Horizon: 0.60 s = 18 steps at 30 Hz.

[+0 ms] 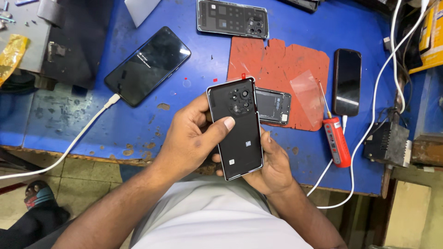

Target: The person assembles a mobile phone by placing the back panel onto the chassis and using a screwdriver to secure internal components.

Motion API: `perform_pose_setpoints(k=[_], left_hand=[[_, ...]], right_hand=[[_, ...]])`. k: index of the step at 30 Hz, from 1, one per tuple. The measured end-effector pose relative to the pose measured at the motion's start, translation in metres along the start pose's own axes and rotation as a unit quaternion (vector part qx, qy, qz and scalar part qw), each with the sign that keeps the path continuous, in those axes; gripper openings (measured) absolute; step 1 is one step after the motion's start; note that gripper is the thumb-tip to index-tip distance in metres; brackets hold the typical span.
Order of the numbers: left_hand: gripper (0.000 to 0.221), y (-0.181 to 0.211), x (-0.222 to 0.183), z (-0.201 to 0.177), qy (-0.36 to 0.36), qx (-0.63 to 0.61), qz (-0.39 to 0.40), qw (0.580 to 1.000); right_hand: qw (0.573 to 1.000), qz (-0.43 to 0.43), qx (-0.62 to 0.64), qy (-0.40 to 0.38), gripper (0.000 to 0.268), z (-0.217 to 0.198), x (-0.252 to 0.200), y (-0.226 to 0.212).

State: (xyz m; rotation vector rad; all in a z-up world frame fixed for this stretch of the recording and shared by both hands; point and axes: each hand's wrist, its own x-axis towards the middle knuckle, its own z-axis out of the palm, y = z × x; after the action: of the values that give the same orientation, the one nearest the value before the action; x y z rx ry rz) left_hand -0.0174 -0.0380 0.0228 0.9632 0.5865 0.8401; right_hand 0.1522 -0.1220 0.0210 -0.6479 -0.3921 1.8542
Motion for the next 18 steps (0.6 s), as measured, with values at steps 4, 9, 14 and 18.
perform_pose_setpoints(k=[4,9,14,18], left_hand=[[0.034,0.0,-0.001,0.001,0.02,0.0,-0.049,0.999],[0.032,-0.001,0.0,-0.001,0.025,0.012,-0.044,0.999],[0.033,-0.004,-0.001,-0.001,0.025,0.023,-0.044,0.998],[0.03,-0.008,-0.001,-0.002,0.011,0.03,-0.026,0.999]], right_hand=[[0.999,-0.031,-0.026,-0.008,0.071,-0.003,-0.003,0.002],[0.997,-0.045,-0.062,0.018,0.059,-0.008,-0.004,0.001],[0.995,-0.05,-0.073,0.042,0.053,-0.01,-0.005,0.005],[0.994,-0.042,-0.082,0.057,0.055,-0.013,-0.007,0.008]])
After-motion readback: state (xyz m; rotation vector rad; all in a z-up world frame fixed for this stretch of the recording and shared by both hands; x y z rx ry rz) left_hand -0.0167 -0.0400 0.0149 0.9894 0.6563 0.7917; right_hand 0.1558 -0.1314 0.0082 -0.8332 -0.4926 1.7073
